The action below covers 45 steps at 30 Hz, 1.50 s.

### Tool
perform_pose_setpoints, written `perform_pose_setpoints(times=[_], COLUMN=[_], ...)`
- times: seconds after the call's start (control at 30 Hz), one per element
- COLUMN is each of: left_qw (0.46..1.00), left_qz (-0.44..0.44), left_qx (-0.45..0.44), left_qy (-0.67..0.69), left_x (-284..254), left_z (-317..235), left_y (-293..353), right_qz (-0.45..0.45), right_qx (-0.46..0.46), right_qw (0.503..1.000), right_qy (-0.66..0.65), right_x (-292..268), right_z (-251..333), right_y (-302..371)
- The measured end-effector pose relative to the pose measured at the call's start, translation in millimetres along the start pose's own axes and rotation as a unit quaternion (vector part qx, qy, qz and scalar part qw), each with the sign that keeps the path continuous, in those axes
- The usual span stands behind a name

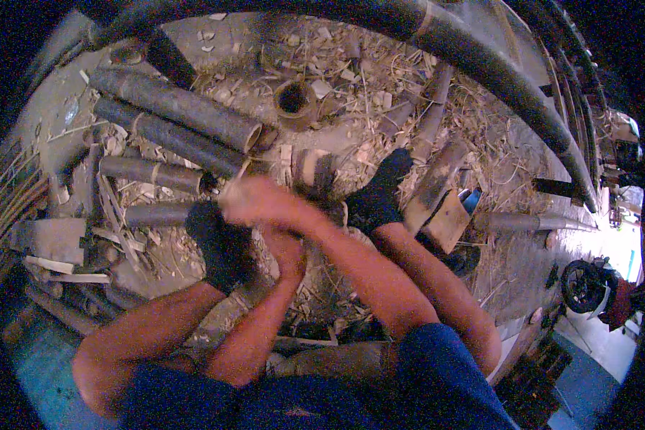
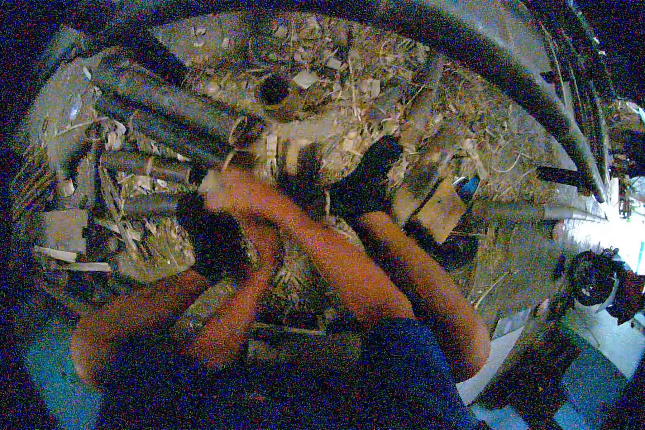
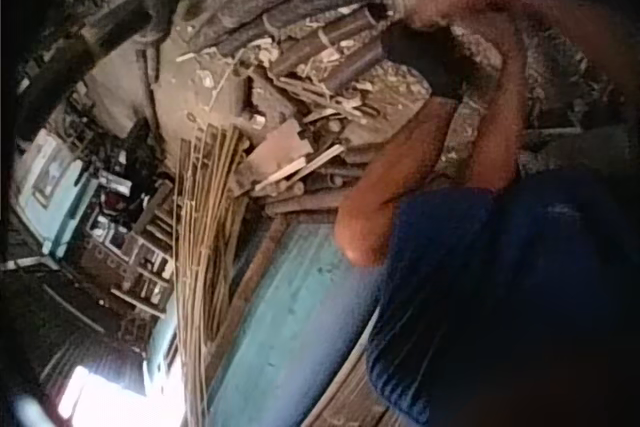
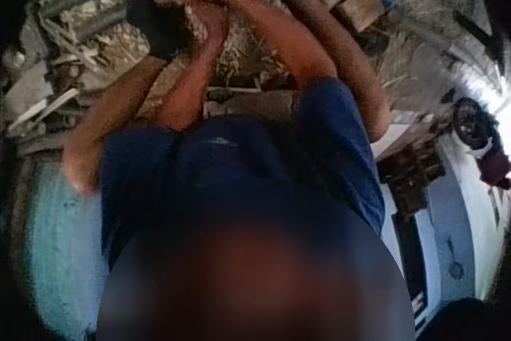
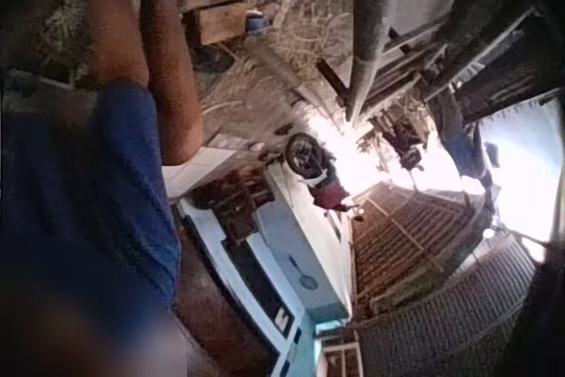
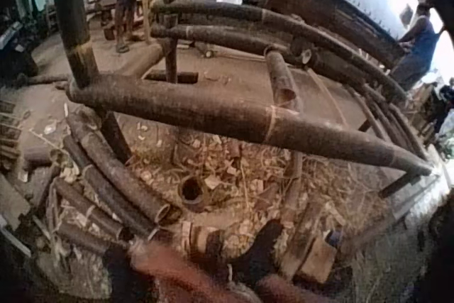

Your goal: The person sits on the floor in a workshop and repeatedly splits bamboo poles using a mallet and a wedge. They position each pole, strike the wedge to split the bamboo, and then remove the split pieces.

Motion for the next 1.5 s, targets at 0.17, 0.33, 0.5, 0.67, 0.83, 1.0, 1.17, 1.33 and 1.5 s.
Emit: perform_pose_setpoints(times=[0.17, 0.33, 0.5, 0.67, 0.83, 1.0, 1.17, 1.33, 1.5], left_qw=[0.985, 0.894, 0.947, 0.927, 0.790, 0.855, 0.907, 0.981, 0.997], left_qz=[-0.059, 0.194, 0.259, 0.359, 0.565, 0.493, 0.364, 0.173, -0.038], left_qx=[0.012, 0.064, -0.048, 0.092, 0.093, 0.116, 0.019, -0.018, -0.024], left_qy=[0.164, 0.398, 0.183, -0.054, -0.219, -0.114, -0.209, -0.088, 0.068], left_x=[-3.3, 5.3, 31.4, 45.1, 73.6, 72.4, 21.9, -12.1, -24.8], left_z=[-20.9, -87.2, -89.9, -106.7, -98.2, -113.2, -120.9, -105.2, -56.4], left_y=[-0.5, -43.2, -60.6, -52.2, -34.7, -55.5, -79.8, -55.0, -3.8], right_qz=[0.020, -0.254, -0.413, -0.579, -0.727, -0.696, -0.512, -0.271, -0.014], right_qx=[0.116, 0.098, 0.101, 0.059, 0.031, -0.044, -0.066, -0.002, 0.113], right_qw=[0.991, 0.961, 0.902, 0.786, 0.581, 0.647, 0.680, 0.864, 0.991], right_qy=[0.055, 0.052, 0.080, -0.211, -0.365, -0.309, -0.521, -0.424, -0.076], right_x=[-6.6, -95.2, -99.9, -79.1, -20.6, -57.3, -85.2, -87.5, -38.7], right_z=[-22.3, -61.8, -61.6, -82.6, -97.6, -100.9, -108.0, -63.2, -38.2], right_y=[-10.9, 20.1, 78.6, 155.4, 209.2, 184.4, 116.3, 48.5, -13.4])
Point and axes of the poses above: each hand's wrist, its own y-axis away from the middle knuckle, its own x-axis out of the palm, z = x × y, the point moved 6 cm from there along -y, towards the middle knuckle, and after that the axes turned 14 degrees about z, right-handed, at the moved point
